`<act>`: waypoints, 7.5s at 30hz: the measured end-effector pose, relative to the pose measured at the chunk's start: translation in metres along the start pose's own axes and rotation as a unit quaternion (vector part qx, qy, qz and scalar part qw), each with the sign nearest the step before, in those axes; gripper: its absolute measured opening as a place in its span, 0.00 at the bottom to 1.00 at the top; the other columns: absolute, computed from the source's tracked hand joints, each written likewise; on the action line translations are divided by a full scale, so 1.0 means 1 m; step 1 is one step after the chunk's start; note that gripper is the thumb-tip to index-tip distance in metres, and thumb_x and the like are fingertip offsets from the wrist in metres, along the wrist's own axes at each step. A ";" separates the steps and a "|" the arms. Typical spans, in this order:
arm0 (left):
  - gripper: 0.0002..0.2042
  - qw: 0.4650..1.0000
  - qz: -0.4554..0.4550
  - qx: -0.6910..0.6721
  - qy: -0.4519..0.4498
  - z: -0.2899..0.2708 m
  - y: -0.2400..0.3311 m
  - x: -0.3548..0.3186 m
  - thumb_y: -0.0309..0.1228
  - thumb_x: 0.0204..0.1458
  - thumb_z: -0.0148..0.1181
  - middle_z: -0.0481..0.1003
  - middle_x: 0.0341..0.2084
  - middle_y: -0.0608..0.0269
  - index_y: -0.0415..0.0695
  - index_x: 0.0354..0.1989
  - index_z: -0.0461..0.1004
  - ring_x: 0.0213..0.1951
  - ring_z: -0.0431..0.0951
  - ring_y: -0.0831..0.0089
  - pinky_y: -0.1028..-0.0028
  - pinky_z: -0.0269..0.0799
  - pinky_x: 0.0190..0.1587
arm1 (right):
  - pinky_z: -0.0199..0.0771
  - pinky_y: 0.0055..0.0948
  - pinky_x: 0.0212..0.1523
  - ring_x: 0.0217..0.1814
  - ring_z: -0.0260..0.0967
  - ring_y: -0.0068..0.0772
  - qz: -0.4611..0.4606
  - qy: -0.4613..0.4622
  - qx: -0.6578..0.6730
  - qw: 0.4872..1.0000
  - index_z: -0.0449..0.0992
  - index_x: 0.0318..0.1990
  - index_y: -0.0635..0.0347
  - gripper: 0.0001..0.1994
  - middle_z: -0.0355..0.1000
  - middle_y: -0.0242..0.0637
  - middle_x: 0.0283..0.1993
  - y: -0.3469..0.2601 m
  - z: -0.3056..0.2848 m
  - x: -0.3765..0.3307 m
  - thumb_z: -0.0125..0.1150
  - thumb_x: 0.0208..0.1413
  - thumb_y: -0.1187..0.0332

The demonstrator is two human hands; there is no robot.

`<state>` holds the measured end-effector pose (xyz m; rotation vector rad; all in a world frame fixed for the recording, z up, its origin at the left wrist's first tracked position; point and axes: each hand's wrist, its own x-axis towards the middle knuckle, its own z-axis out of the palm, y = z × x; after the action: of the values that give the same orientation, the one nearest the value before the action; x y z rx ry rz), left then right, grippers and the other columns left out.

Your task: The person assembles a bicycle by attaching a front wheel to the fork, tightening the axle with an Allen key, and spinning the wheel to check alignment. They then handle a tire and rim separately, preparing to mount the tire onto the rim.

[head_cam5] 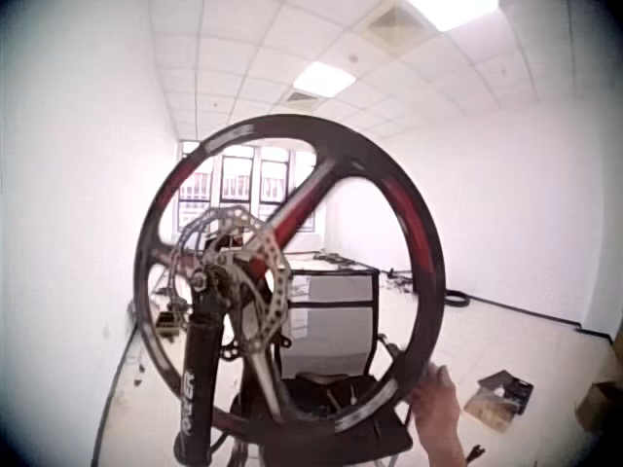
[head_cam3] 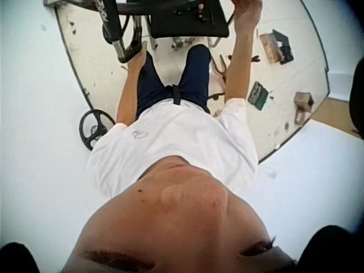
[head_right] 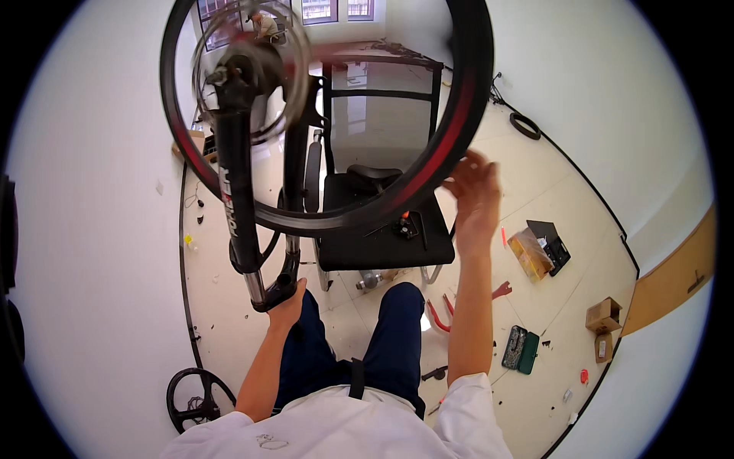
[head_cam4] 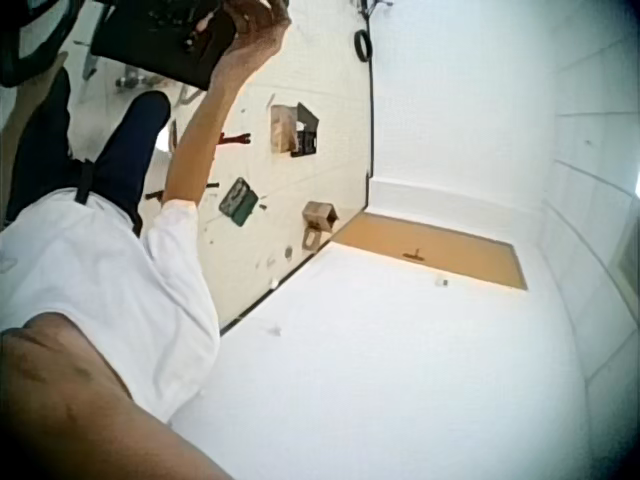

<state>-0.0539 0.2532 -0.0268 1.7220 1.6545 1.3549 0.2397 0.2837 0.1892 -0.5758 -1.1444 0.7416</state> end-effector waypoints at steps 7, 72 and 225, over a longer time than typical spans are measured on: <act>0.09 0.996 0.049 0.064 -0.022 0.000 0.011 0.000 0.37 0.49 0.59 0.76 0.27 0.59 0.43 0.30 0.75 0.32 0.75 0.61 0.63 0.68 0.36 | 0.63 0.38 0.54 0.47 0.70 0.46 -0.055 0.055 -0.018 0.997 0.66 0.50 0.68 0.33 0.71 0.51 0.42 -0.035 -0.020 0.025 0.29 0.60 0.43; 0.08 0.981 0.134 0.018 0.137 0.006 0.022 0.003 0.24 0.47 0.61 0.73 0.13 0.57 0.33 0.21 0.72 0.15 0.73 0.76 0.76 0.63 0.19 | 0.56 0.19 0.20 0.19 0.59 0.18 0.131 -0.063 -0.442 0.885 0.73 0.31 0.69 0.05 0.69 0.34 0.22 -0.004 -0.070 -0.147 0.57 0.50 0.74; 0.06 0.818 -0.542 -0.172 0.090 -0.074 0.116 0.208 0.24 0.44 0.62 0.65 0.10 0.65 0.37 0.23 0.70 0.11 0.65 0.76 0.75 0.61 0.15 | 0.68 0.37 0.28 0.30 0.69 0.43 0.551 -0.307 -0.073 0.773 0.70 0.37 0.65 0.14 0.69 0.48 0.33 0.179 0.179 -0.150 0.58 0.50 0.62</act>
<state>-0.0875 0.3933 0.1761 0.2571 1.8347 1.0906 -0.0046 0.2878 0.0249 -1.2269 -1.4221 1.9789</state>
